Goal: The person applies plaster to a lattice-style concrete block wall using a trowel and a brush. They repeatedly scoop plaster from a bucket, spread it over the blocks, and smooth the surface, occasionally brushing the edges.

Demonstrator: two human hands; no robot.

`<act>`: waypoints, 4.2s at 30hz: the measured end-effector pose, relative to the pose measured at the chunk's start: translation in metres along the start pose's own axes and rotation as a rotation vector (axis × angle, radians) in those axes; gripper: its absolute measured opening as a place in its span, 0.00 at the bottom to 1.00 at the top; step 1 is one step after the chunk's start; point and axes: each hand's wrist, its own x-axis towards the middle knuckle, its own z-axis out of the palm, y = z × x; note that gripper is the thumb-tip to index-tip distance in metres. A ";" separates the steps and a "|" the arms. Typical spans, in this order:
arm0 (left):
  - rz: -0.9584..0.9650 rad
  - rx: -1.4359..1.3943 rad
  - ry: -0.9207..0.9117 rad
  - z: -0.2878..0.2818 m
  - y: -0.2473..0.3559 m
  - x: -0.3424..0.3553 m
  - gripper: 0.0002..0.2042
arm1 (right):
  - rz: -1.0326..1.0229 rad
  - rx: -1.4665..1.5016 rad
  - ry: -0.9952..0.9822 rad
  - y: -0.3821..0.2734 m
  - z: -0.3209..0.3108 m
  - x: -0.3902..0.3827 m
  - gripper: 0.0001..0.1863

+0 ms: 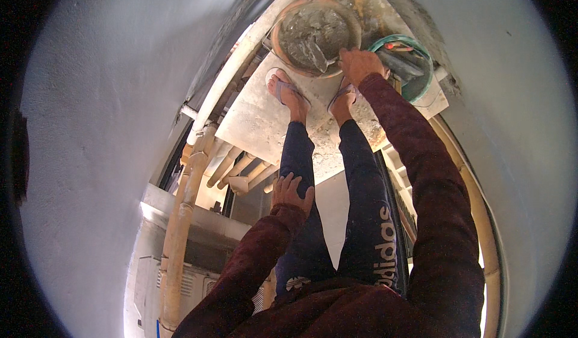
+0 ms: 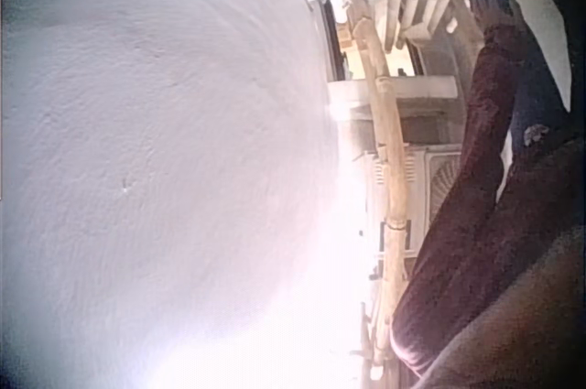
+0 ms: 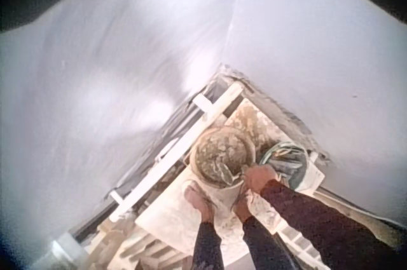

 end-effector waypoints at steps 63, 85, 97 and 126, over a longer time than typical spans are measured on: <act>0.399 -0.171 2.542 -0.497 -0.023 -0.304 0.30 | -0.757 0.447 1.289 -0.079 -0.614 -0.495 0.11; 0.065 0.233 2.526 -0.502 -0.030 -0.294 0.37 | -1.543 2.423 -0.068 -0.324 -0.634 -0.462 0.24; 0.112 0.285 2.487 -0.501 -0.042 -0.291 0.37 | -1.553 2.682 -0.191 -0.345 -0.647 -0.459 0.21; 0.311 0.153 2.589 -0.514 -0.028 -0.281 0.38 | 0.296 0.887 1.220 -0.035 -0.266 -0.381 0.09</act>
